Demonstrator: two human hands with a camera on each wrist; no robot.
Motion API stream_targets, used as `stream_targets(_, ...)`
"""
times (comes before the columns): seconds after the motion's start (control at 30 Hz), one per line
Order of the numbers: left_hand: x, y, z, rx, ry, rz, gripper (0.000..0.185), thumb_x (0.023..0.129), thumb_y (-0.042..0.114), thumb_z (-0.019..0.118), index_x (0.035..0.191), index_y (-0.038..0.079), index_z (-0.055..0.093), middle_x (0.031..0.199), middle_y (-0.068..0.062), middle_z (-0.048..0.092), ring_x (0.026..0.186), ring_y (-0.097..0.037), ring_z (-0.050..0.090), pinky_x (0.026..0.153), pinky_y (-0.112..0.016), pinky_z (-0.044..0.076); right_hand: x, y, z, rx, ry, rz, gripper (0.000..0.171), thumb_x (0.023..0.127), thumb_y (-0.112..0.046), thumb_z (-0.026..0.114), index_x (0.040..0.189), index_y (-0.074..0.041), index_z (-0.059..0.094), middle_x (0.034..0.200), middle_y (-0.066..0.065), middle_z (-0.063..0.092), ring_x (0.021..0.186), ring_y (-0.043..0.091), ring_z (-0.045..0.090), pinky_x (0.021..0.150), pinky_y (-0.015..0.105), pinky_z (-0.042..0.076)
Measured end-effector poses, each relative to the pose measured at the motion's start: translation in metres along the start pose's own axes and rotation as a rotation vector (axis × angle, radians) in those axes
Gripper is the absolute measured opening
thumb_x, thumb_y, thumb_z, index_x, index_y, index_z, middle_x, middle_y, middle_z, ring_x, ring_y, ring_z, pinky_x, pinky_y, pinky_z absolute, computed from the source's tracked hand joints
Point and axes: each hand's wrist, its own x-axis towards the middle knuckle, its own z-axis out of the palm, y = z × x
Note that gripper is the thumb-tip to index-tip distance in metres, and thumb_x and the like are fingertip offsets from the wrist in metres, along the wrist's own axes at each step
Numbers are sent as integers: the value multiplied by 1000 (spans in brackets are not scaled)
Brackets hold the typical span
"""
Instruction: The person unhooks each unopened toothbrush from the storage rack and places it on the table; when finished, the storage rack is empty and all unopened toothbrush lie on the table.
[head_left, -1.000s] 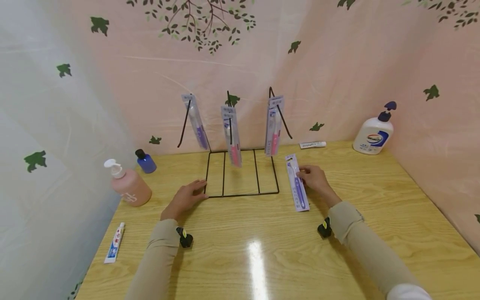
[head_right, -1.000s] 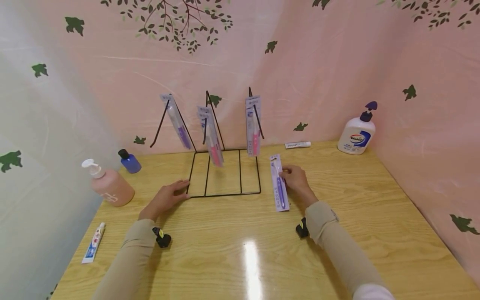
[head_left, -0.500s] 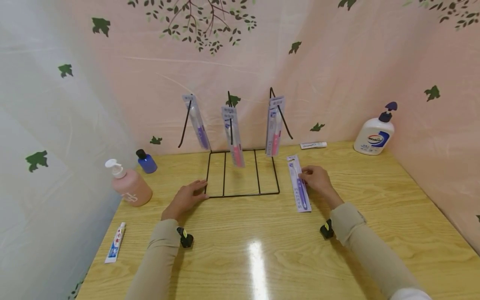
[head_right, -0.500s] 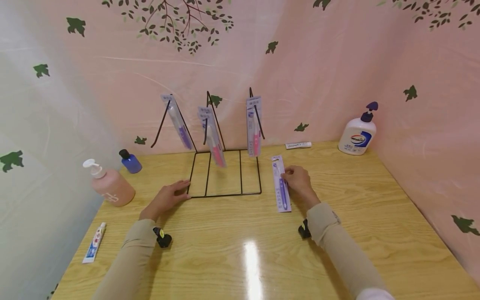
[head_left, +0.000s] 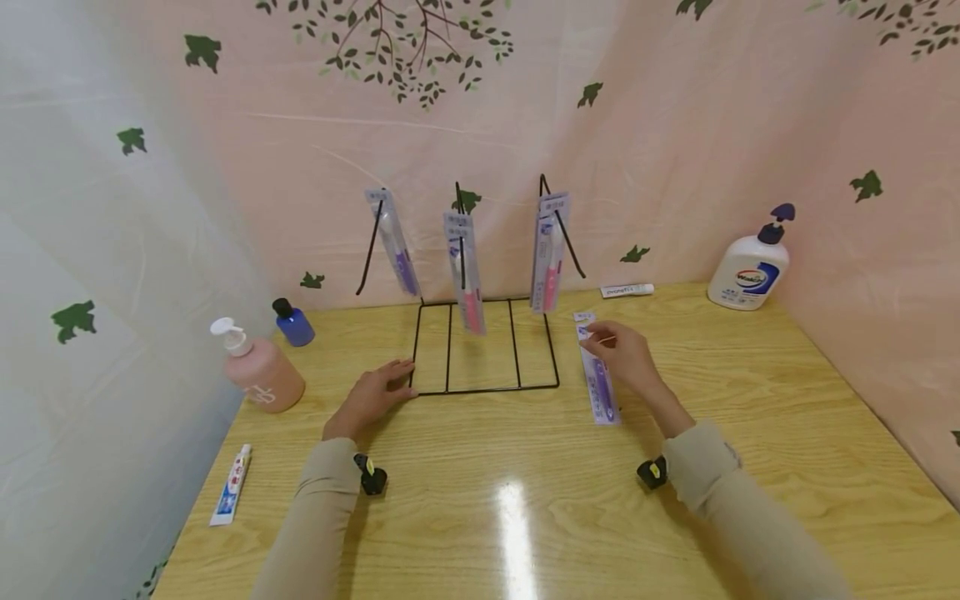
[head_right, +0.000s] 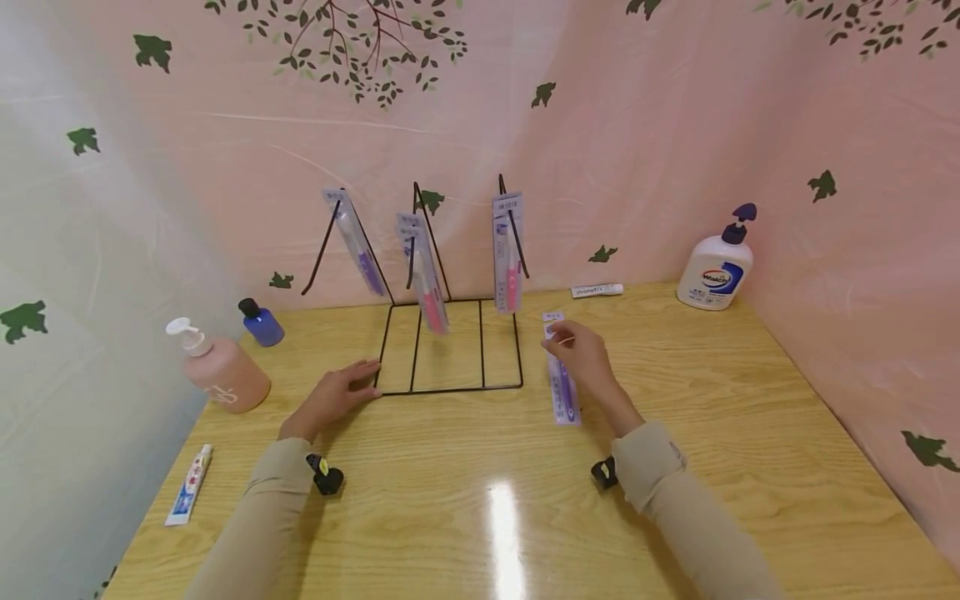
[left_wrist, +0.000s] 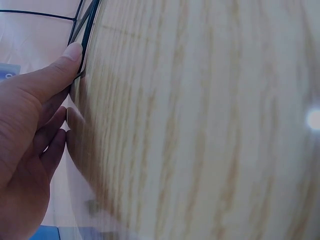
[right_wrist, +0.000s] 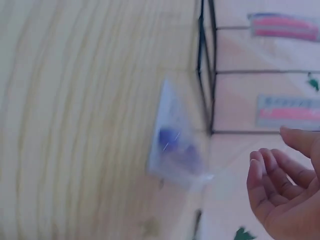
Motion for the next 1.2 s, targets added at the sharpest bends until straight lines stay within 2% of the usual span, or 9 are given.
stream_targets(0.17, -1, 0, 0, -11, 3, 7, 59, 94, 28, 62, 145, 6, 42, 152, -12, 37, 142, -36, 29, 114, -58, 23, -8, -25, 9, 68, 19, -133, 35, 94, -21, 63, 124, -2, 60, 107, 16, 67, 101, 31, 63, 86, 43, 54)
stream_targets(0.4, -1, 2, -1, -20, 7, 0, 59, 94, 28, 62, 145, 7, 42, 152, -12, 37, 142, -37, 29, 114, -59, 23, -14, -56, 28, 145, 65, -301, 29, 90, -16, 68, 116, -4, 66, 99, 9, 69, 91, 21, 66, 74, 23, 55)
stream_targets(0.5, 0, 1, -1, -26, 0, -12, 59, 94, 29, 62, 145, 8, 42, 152, -11, 36, 142, -36, 28, 114, -58, 22, -14, -68, 36, 168, 59, -349, 30, 90, -17, 68, 116, -3, 65, 99, 9, 69, 90, 20, 66, 74, 23, 55)
stream_targets(0.7, 1, 0, 1, -36, -9, -25, 59, 94, 29, 62, 146, 9, 41, 153, -10, 36, 143, -35, 27, 114, -56, 24, -11, -92, 55, 212, 30, -408, 29, 91, -17, 67, 117, -4, 65, 103, 10, 69, 91, 20, 65, 76, 31, 57)
stream_targets(1.03, 0, 0, 1, -48, 1, -19, 59, 93, 29, 62, 145, 9, 42, 152, -10, 37, 142, -34, 29, 113, -55, 27, -2, -132, 90, 276, -22, -494, 31, 91, -10, 66, 117, 4, 63, 110, 16, 66, 94, 24, 65, 79, 32, 57)
stream_targets(1.2, 2, -3, 1, -31, 29, 5, 59, 92, 28, 64, 143, 6, 45, 149, -14, 41, 139, -38, 33, 111, -56, 30, 5, -151, 106, 283, -25, -540, 30, 92, -12, 65, 118, 1, 62, 111, 15, 66, 94, 24, 66, 78, 29, 57)
